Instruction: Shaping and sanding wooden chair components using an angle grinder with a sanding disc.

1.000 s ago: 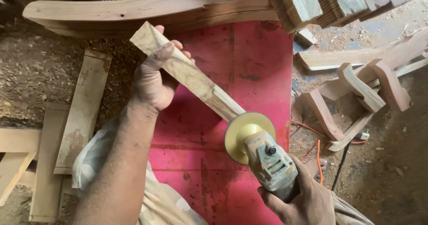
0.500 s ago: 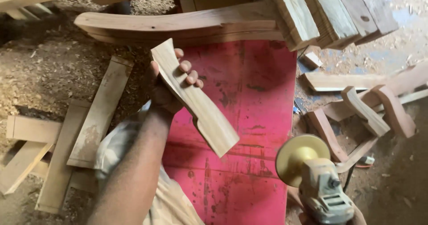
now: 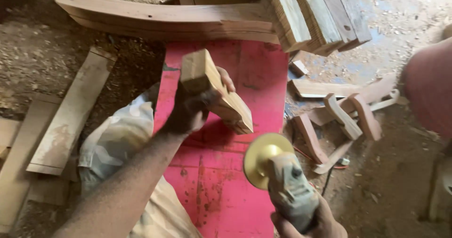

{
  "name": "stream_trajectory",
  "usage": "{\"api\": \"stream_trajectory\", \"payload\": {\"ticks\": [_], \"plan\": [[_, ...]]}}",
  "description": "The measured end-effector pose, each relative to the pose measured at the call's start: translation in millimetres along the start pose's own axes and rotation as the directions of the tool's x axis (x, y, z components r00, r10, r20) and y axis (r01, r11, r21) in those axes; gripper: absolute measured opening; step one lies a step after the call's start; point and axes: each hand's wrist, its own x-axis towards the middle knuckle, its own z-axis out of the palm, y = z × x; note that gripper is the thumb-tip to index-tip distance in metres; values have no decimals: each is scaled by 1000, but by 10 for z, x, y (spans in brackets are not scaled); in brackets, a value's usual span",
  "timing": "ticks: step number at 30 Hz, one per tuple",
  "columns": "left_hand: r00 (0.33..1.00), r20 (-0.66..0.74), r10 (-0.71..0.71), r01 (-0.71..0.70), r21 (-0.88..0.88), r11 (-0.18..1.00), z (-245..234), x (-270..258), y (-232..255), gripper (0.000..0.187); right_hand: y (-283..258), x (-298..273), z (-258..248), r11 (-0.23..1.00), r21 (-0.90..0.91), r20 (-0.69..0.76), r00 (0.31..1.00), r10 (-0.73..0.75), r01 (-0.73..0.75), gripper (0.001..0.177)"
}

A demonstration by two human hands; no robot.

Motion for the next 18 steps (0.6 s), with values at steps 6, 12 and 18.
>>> {"api": "stream_trajectory", "payload": {"ticks": [6, 12, 18], "plan": [[999, 48, 2, -9, 137, 991, 54, -82, 4, 37, -1269, 340, -157, 970, -116, 72, 972, 223, -213, 85], [999, 38, 24, -31, 178, 983, 104, -61, 102, 38, -1263, 410, -114, 955, -177, 62, 966, 252, -238, 78], [998, 37, 46, -52, 194, 980, 51, -50, 69, 42, -1279, 456, -88, 976, -99, 99, 974, 203, -193, 78]]}}
